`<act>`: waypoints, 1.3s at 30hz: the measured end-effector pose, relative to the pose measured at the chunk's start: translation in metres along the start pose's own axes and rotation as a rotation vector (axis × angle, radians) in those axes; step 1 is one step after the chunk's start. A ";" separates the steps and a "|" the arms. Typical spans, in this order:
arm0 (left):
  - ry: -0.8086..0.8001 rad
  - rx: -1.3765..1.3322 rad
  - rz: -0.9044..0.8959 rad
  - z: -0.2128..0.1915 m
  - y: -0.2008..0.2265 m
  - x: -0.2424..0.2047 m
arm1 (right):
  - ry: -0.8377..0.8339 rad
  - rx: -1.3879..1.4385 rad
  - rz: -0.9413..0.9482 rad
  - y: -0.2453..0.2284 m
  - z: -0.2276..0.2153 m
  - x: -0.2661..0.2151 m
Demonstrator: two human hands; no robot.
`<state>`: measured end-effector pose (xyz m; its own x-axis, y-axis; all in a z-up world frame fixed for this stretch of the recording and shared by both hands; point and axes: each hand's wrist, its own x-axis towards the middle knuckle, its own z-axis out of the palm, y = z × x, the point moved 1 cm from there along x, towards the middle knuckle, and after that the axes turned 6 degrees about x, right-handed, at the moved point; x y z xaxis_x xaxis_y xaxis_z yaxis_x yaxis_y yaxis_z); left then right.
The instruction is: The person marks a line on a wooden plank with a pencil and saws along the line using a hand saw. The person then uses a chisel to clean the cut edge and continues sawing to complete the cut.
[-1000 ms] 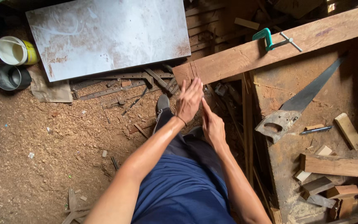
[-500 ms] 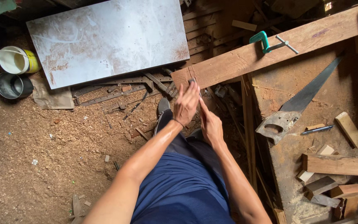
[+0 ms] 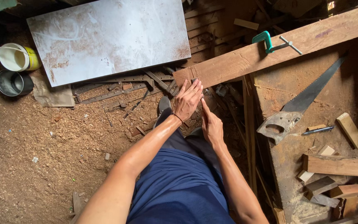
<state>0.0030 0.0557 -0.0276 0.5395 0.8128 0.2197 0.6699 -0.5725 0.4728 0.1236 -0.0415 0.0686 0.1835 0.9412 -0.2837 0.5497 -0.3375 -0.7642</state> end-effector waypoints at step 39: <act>-0.005 -0.011 0.010 0.004 -0.002 0.015 | 0.014 0.014 -0.042 -0.012 -0.029 0.004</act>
<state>0.0117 0.0680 -0.0284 0.5486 0.8065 0.2202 0.6590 -0.5793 0.4798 0.1411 -0.0336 0.0934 0.1719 0.9546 -0.2435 0.5457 -0.2980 -0.7832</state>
